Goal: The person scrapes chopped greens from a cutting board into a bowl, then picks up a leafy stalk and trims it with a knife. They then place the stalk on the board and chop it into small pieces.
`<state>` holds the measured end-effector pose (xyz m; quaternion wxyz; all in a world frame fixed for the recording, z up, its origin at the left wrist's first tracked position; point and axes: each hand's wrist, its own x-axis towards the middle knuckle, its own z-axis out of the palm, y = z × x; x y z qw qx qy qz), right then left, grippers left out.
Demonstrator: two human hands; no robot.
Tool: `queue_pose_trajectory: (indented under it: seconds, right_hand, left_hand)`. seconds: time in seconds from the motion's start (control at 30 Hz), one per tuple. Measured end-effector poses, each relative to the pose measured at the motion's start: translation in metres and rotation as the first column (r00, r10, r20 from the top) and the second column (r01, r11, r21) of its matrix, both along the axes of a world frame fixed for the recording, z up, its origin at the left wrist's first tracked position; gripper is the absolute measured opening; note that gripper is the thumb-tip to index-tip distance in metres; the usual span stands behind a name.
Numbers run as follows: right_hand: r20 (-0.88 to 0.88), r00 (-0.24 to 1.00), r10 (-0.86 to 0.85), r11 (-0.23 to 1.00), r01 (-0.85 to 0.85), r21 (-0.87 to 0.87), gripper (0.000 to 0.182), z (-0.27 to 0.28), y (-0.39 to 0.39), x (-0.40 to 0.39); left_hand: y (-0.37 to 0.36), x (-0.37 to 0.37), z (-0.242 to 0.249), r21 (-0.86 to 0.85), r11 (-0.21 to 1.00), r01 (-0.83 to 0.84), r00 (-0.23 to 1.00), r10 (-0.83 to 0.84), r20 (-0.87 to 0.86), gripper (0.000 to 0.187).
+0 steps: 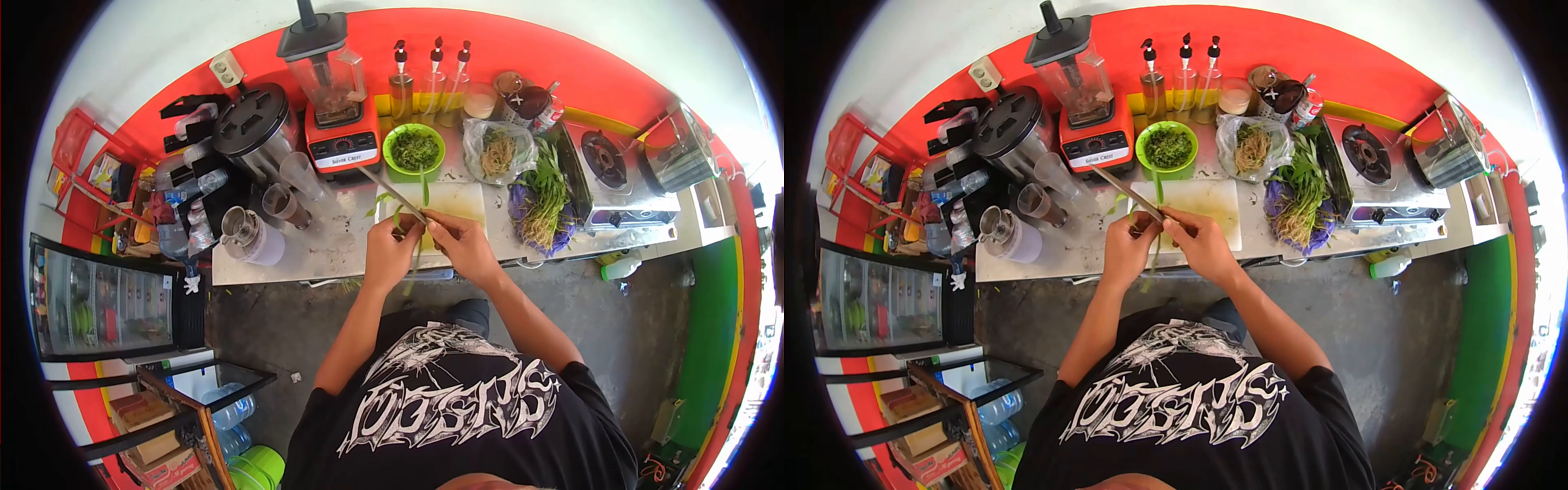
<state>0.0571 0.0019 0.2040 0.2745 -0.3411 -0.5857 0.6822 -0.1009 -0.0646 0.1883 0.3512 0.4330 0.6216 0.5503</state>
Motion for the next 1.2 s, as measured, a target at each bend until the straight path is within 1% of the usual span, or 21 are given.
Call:
queue_pose_trajectory:
  seconds: [0.03, 0.07, 0.1, 0.17, 0.2, 0.27, 0.3, 0.33, 0.37, 0.4, 0.47, 0.6, 0.7, 0.8, 0.9, 0.97, 1.0, 1.1, 1.13, 1.17, 1.2]
  right_hand:
    - [0.122, 0.991, -0.063, 0.979, 0.037, 0.198, 0.036, -0.008, 0.001, -0.004]
    - [0.222, 0.965, -0.142, 0.917, 0.044, 0.395, 0.036, -0.017, 0.003, -0.010]
    - [0.219, 0.968, -0.123, 0.917, 0.027, 0.397, 0.036, -0.025, 0.008, -0.016]
    - [0.274, 0.939, -0.210, 0.912, 0.087, 0.401, 0.036, -0.046, 0.019, -0.025]
    - [0.274, 0.942, -0.195, 0.914, 0.073, 0.400, 0.036, -0.058, 0.026, -0.031]
    - [0.323, 0.935, -0.148, 0.977, 0.087, 0.196, 0.036, -0.083, 0.036, -0.041]
    - [0.325, 0.936, -0.138, 0.979, 0.078, 0.190, 0.036, -0.092, 0.036, -0.046]
    - [0.329, 0.939, -0.095, 0.994, 0.076, 0.073, 0.037, -0.100, 0.036, -0.051]
    - [0.328, 0.943, -0.054, 0.996, 0.072, -0.043, 0.038, -0.106, 0.037, -0.056]
    - [0.328, 0.943, -0.048, 0.997, 0.067, -0.046, 0.038, -0.114, 0.038, -0.061]
    - [0.329, 0.943, 0.055, 0.964, 0.035, -0.263, 0.041, -0.129, 0.038, -0.066]
    - [0.355, 0.931, 0.081, 0.951, 0.034, -0.307, 0.042, -0.140, 0.036, -0.069]
    - [0.362, 0.927, 0.101, 0.951, 0.017, -0.310, 0.043, -0.141, 0.038, -0.061]
    - [0.351, 0.932, 0.091, 0.953, 0.022, -0.304, 0.042, -0.125, 0.037, -0.049]
    - [0.298, 0.955, -0.003, 0.961, 0.086, -0.263, 0.040, -0.091, 0.030, -0.035]
    - [0.196, 0.976, -0.094, 0.963, 0.139, -0.231, 0.039, -0.073, 0.029, -0.028]
    - [0.193, 0.976, -0.102, 0.966, 0.143, -0.216, 0.039, -0.063, 0.029, -0.024]
    - [0.075, 0.984, -0.163, 0.955, 0.177, -0.237, 0.038, -0.041, 0.026, -0.016]
    - [-0.003, 0.987, -0.158, 0.955, 0.153, -0.253, 0.038, -0.036, 0.025, -0.013]
    - [-0.080, 0.984, -0.157, 0.955, 0.130, -0.267, 0.039, -0.031, 0.024, -0.010]
    - [-0.081, 0.982, -0.170, 0.953, 0.143, -0.267, 0.039, -0.025, 0.023, -0.009]
  left_hand:
    - [0.000, -0.003, -0.010, -0.019, 1.000, -0.021, 0.999, 0.020, -0.038, 0.016]
    - [-0.001, -0.008, -0.019, -0.036, 0.998, -0.048, 0.996, 0.045, -0.077, 0.016]
    - [-0.004, -0.013, -0.024, -0.034, 0.997, -0.067, 0.995, 0.065, -0.079, 0.016]
    - [-0.014, -0.022, -0.035, -0.130, 0.982, -0.136, 0.991, 0.134, -0.025, 0.016]
    - [-0.017, -0.027, -0.040, -0.131, 0.980, -0.151, 0.989, 0.149, -0.025, 0.016]
    - [-0.025, -0.035, -0.049, -0.073, 0.972, -0.221, 0.971, 0.227, 0.073, 0.018]
    - [-0.030, -0.036, -0.046, -0.079, 0.970, -0.230, 0.969, 0.235, 0.073, 0.018]
    - [-0.033, -0.037, -0.040, -0.066, 0.962, -0.263, 0.957, 0.269, 0.106, 0.018]
    - [-0.036, -0.039, -0.036, -0.051, 0.954, -0.297, 0.943, 0.301, 0.139, 0.019]
    - [-0.039, -0.041, -0.037, -0.062, 0.951, -0.304, 0.939, 0.310, 0.149, 0.018]
    - [-0.044, -0.042, -0.039, -0.064, 0.943, -0.326, 0.929, 0.332, 0.165, 0.018]
    - [-0.049, -0.040, -0.044, -0.045, 0.935, -0.351, 0.910, 0.352, 0.219, 0.019]
    - [-0.045, -0.039, -0.044, -0.051, 0.949, -0.310, 0.920, 0.313, 0.236, 0.024]
    - [-0.034, -0.039, -0.046, -0.026, 0.955, -0.295, 0.907, 0.289, 0.306, 0.023]
    - [-0.021, -0.039, -0.033, -0.057, 0.962, -0.266, 0.904, 0.269, 0.332, 0.023]
    - [-0.008, -0.039, -0.028, -0.030, 0.968, -0.249, 0.916, 0.246, 0.318, 0.023]
    - [-0.001, -0.040, -0.025, -0.011, 0.971, -0.240, 0.925, 0.232, 0.301, 0.023]
    - [0.020, -0.035, -0.019, 0.012, 0.978, -0.207, 0.938, 0.195, 0.287, 0.022]
    - [0.024, -0.032, -0.019, 0.016, 0.980, -0.198, 0.941, 0.185, 0.283, 0.022]
    - [0.029, -0.026, -0.018, 0.034, 0.982, -0.185, 0.935, 0.165, 0.314, 0.021]
    - [0.033, -0.021, -0.019, 0.050, 0.984, -0.170, 0.927, 0.143, 0.347, 0.020]
